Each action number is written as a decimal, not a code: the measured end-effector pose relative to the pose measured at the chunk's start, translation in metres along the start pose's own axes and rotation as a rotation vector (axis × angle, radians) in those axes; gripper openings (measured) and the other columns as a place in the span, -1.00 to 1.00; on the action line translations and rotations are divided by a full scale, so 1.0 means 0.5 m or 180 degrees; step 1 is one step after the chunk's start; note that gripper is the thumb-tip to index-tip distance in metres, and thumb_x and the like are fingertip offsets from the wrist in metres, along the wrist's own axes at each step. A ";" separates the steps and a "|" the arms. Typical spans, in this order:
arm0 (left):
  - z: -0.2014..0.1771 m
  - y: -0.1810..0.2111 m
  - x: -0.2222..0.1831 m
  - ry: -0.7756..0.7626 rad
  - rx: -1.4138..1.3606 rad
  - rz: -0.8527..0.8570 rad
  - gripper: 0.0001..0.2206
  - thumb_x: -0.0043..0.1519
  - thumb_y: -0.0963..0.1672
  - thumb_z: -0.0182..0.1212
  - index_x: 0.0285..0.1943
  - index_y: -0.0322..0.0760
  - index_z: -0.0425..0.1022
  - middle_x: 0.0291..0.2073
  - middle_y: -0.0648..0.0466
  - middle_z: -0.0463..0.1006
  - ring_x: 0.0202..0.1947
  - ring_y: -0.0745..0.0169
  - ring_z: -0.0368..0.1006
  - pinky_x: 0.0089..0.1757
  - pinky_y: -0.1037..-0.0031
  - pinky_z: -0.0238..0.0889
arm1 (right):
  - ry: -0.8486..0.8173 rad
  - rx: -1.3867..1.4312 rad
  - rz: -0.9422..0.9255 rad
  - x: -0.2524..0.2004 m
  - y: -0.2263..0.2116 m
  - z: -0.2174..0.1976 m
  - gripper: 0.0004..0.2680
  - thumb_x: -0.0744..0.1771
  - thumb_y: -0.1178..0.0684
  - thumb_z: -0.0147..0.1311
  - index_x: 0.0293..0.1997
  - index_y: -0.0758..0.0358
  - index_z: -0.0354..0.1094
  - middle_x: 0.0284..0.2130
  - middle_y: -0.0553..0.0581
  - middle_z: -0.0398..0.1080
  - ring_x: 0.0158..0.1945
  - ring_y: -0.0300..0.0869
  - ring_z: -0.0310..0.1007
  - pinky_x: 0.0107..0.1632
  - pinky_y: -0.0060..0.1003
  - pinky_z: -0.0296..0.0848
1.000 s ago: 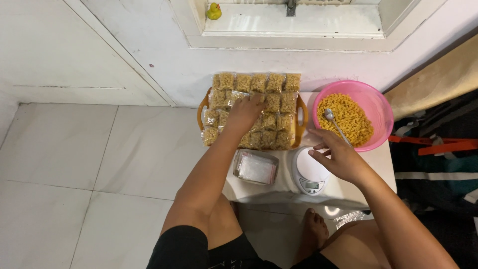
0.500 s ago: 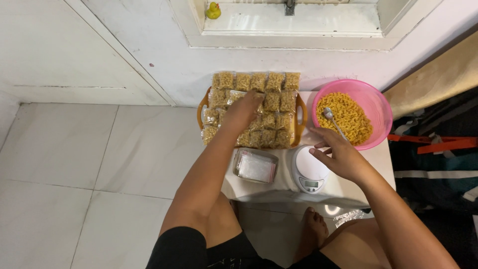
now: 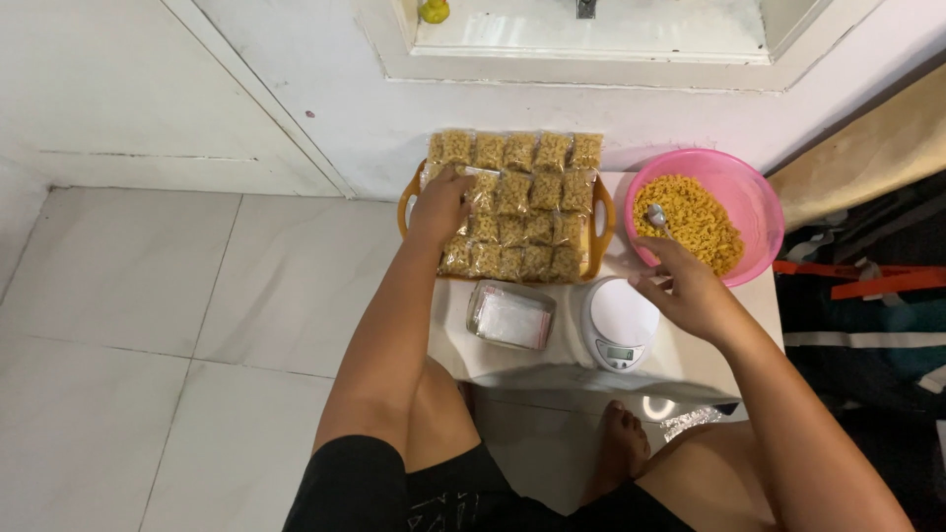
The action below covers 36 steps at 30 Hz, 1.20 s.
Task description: Packing macaroni into small plastic bags and weighing them on a digital scale for consistent portioning.
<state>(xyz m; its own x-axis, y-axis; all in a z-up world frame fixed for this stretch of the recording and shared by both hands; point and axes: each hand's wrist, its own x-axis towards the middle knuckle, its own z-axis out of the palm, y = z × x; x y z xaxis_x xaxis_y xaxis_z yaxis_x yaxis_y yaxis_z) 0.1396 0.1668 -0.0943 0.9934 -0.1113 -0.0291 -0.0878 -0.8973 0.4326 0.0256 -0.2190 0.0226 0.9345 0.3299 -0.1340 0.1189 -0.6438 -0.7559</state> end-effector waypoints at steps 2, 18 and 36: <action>-0.009 0.015 -0.008 0.0054 0.0078 0.0016 -0.60 0.24 -0.16 0.29 0.30 -0.12 0.47 0.05 -0.06 0.44 0.12 -0.25 0.46 0.08 0.02 0.41 | 0.0041 -0.0041 0.0012 0.003 0.013 -0.006 -0.56 0.31 0.21 0.12 0.38 0.31 0.21 0.21 0.58 0.23 0.05 0.43 0.45 0.01 0.15 0.53; -0.007 0.200 -0.199 -0.2198 0.0861 0.1014 -0.49 0.11 0.03 0.48 0.21 -0.16 0.50 0.06 0.03 0.57 0.03 0.04 0.50 -0.02 0.21 0.43 | -0.0042 -0.0600 0.0572 -0.042 0.038 -0.055 -0.54 0.36 -0.01 0.01 0.46 0.20 0.07 0.38 0.22 0.16 0.13 0.07 0.41 0.12 -0.03 0.38; 0.051 0.198 -0.186 -0.1205 -0.0012 0.1447 -0.90 0.32 -0.10 0.20 -0.20 -0.07 0.63 -0.20 0.15 0.62 -0.21 0.05 0.53 -0.31 0.19 0.34 | -0.0035 -0.0627 0.0327 -0.052 0.008 -0.038 -0.56 0.36 -0.02 0.06 0.39 0.29 0.15 0.29 0.35 0.23 0.08 0.05 0.46 0.09 0.00 0.45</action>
<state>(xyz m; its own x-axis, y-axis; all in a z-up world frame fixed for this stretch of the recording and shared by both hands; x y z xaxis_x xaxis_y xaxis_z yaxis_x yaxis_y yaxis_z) 0.0365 0.0777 -0.0715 0.7604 -0.6296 -0.1593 -0.4976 -0.7225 0.4800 0.0083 -0.2436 0.0352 0.9415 0.2624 -0.2116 0.0876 -0.7966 -0.5981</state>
